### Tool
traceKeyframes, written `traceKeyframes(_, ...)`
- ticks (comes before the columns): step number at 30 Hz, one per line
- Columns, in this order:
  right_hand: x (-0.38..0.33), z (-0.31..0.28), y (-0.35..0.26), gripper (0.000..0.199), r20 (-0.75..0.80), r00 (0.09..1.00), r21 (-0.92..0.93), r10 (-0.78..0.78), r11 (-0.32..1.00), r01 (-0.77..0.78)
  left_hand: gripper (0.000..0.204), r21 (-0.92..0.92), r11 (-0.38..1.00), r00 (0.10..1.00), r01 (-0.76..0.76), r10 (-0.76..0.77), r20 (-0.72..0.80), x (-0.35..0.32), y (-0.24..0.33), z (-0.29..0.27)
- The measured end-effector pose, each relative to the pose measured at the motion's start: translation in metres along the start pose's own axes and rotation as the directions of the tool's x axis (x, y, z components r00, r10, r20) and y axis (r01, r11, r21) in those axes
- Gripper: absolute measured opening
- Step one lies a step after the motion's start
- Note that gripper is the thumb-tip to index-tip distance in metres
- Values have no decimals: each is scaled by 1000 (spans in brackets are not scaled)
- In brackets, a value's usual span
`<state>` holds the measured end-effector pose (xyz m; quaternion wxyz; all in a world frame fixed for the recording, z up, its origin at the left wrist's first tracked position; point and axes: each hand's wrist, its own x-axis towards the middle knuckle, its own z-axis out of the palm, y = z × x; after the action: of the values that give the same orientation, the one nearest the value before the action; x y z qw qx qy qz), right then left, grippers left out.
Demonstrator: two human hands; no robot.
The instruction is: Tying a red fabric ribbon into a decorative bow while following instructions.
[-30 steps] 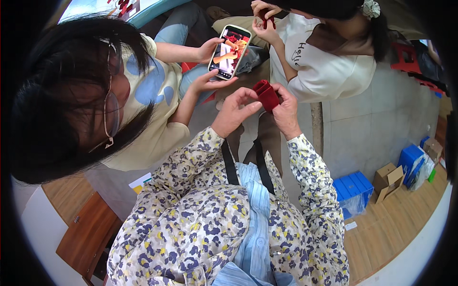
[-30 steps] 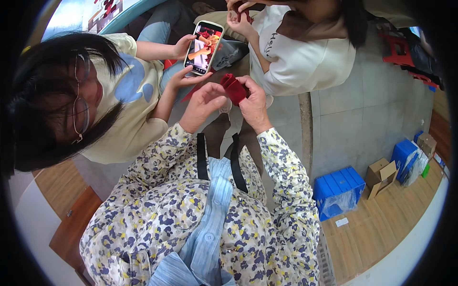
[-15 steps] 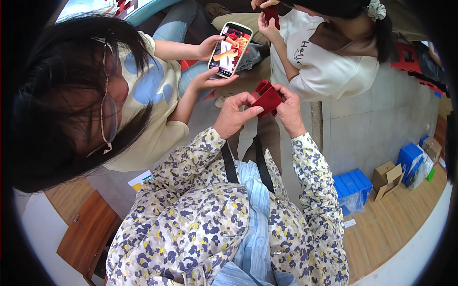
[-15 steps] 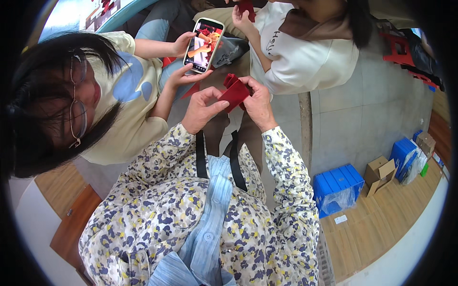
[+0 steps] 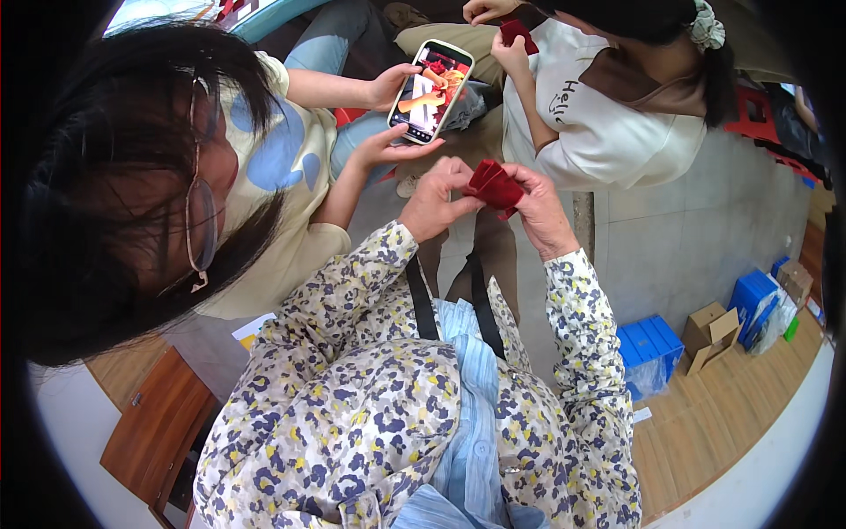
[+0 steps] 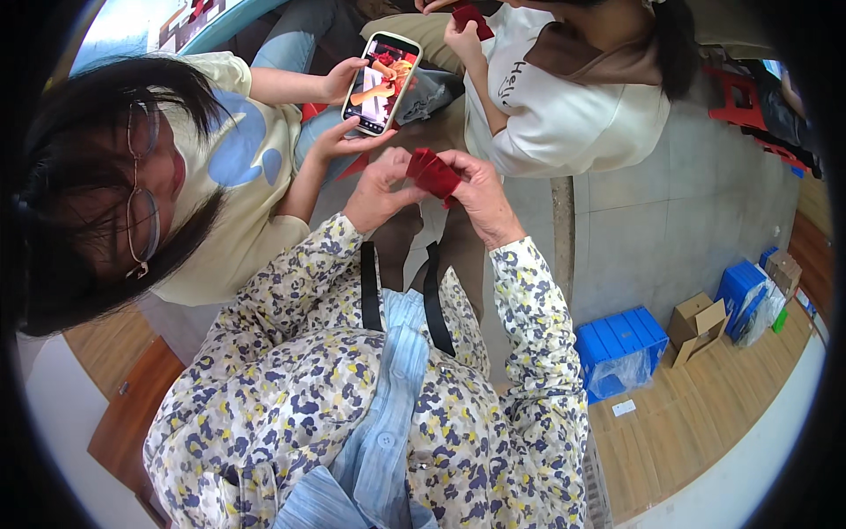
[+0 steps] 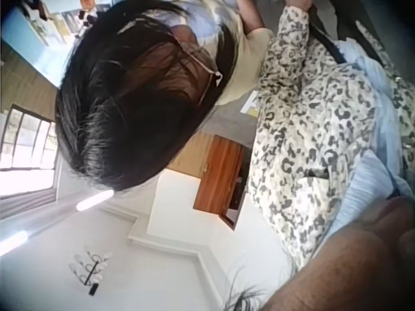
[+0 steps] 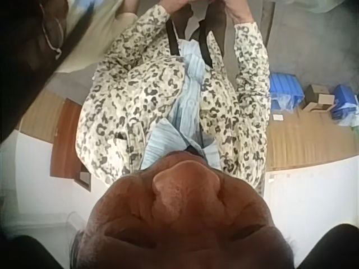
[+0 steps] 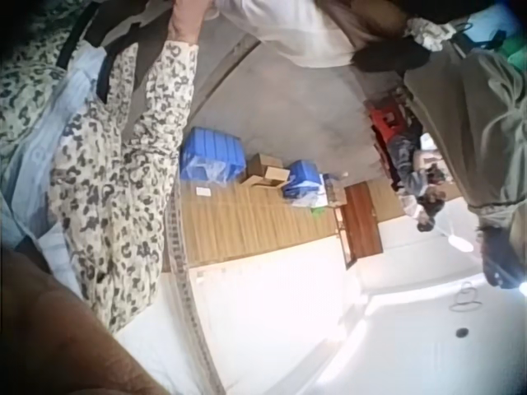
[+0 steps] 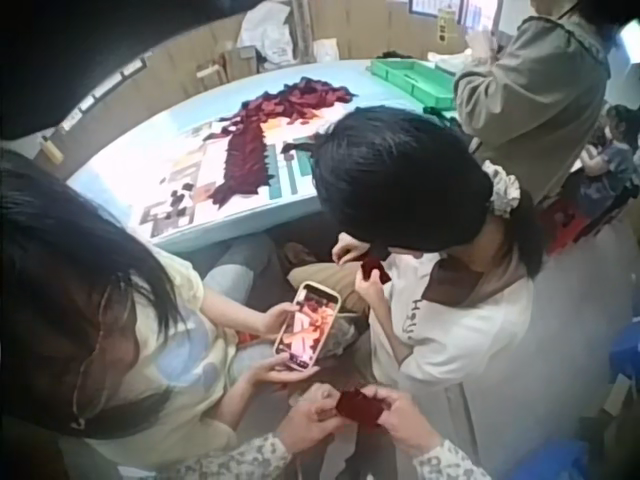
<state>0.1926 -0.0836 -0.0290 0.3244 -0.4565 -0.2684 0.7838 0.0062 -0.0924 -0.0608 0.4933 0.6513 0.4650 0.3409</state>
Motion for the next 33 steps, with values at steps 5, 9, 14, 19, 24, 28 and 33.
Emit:
traceKeyframes(5,-3,0,0,18,2,1000,-145,-20,989,20,18,195,971,991,136,-135,-22,9,5,-1)
traceKeyframes(9,-2,-5,2,20,-34,998,-199,-51,979,44,15,-243,913,938,328,-346,-33,8,5,11)
traceKeyframes(14,-3,-14,0,21,-51,993,-158,106,981,-113,18,-658,684,922,315,-384,42,11,-8,21)
traceKeyframes(19,-6,-20,-5,20,-30,986,-162,163,973,-166,19,-840,399,888,367,-419,188,16,-5,20)
traceKeyframes(24,-8,-19,-6,19,-2,988,-86,151,985,-151,35,-845,322,825,427,-520,219,18,-2,24)
traceKeyframes(28,-7,-21,8,19,18,989,-123,145,982,-141,40,-869,277,814,410,-540,212,22,-1,21)
traceKeyframes(33,-7,-16,9,20,-25,989,-143,146,979,-148,38,-824,286,811,489,-498,308,31,1,12)
